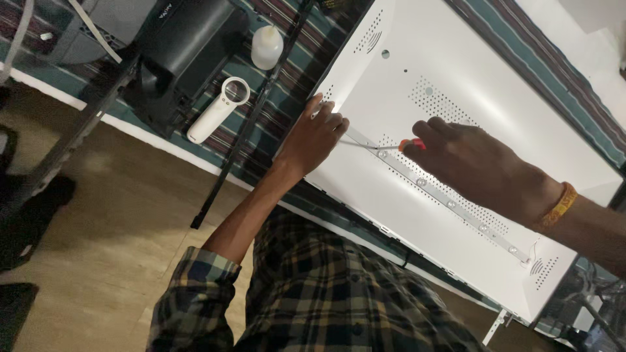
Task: The person retrieves screws from a container, then uses a screwdriver to fasten metal brackets onto the back of a white flat-panel device. The person walks to a parts storage area to collect screws, returns to the workbench, and continues screwing brackets into place.
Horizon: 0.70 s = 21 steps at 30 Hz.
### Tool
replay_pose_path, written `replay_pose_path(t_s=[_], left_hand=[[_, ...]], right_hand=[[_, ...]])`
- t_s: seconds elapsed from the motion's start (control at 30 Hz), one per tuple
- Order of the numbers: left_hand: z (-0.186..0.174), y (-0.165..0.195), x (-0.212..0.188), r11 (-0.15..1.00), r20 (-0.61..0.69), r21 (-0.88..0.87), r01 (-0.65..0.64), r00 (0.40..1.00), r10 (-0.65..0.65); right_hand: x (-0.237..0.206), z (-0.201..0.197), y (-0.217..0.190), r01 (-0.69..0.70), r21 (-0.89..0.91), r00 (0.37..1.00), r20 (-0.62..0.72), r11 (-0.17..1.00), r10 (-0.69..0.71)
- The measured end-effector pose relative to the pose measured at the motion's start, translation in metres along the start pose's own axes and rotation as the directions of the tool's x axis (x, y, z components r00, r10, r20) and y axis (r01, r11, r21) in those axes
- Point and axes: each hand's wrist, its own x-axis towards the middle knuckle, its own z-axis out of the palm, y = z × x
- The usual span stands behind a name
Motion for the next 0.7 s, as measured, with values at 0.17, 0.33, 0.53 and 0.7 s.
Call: replay_pose_path(t_s=[0.17, 0.33, 0.53, 0.7], left_hand=[[-0.001, 0.0, 0.001, 0.998, 0.06, -0.024, 0.052, 0.997, -0.051], [-0.007, 0.001, 0.002, 1.0, 0.049, -0.016, 0.025, 0.998, -0.024], [-0.001, -0.002, -0.002, 0.998, 0.025, -0.056, 0.025, 0.999, -0.024], [0.0, -0.001, -0.002, 0.992, 0.015, -0.121, 0.034, 0.999, -0.033]], right_hand=[[0.017, -0.018, -0.009, -0.346, 0.027, 0.743, 0.618, 0.938, 0.256], [0.004, -0.017, -0.011, -0.223, 0.429, 0.967, -0.015, 0.875, 0.254], [0.002, 0.009, -0.02, -0.505, 0.552, 0.845, 0.156, 0.664, 0.512], [-0.011, 0.015, -0.035, -0.479, 0.742, 0.708, 0.011, 0.469, 0.706]])
